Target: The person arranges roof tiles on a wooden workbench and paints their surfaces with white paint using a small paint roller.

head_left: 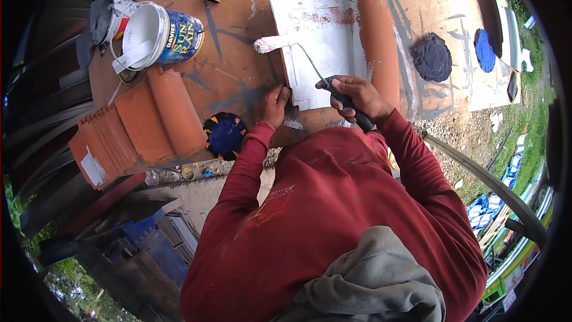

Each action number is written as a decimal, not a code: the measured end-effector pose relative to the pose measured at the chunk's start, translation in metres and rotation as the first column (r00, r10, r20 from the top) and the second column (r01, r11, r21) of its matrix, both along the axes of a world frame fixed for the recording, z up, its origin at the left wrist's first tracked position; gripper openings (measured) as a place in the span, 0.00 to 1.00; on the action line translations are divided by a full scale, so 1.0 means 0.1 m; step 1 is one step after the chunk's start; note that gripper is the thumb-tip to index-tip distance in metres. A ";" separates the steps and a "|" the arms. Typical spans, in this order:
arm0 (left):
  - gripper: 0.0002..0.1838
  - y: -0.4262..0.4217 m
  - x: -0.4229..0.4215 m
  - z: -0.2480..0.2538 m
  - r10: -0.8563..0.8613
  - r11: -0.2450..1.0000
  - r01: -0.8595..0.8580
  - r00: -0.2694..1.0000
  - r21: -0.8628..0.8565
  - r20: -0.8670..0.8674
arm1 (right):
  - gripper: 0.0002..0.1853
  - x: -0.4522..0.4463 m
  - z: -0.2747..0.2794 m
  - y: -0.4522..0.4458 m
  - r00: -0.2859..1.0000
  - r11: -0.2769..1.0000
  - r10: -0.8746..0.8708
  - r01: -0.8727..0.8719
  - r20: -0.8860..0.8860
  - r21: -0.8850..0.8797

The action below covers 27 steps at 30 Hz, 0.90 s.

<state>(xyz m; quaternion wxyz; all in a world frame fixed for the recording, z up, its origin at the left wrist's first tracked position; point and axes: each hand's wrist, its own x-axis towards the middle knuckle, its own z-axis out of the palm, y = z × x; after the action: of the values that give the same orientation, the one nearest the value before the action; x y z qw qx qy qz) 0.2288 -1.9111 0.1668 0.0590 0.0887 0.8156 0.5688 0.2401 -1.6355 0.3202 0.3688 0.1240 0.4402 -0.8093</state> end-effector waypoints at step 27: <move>0.35 0.02 0.05 -0.11 0.073 0.997 -0.073 0.997 0.022 0.002 | 0.14 -1.42 1.01 1.37 0.695 -0.093 0.677 -0.243 0.240 0.966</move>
<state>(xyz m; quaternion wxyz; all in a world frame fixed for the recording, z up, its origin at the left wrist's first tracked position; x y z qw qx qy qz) 0.2339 -1.9088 0.1557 0.0376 0.0593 0.8120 0.5794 0.0983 -1.4981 0.4211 0.3718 0.0300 0.9183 -0.1324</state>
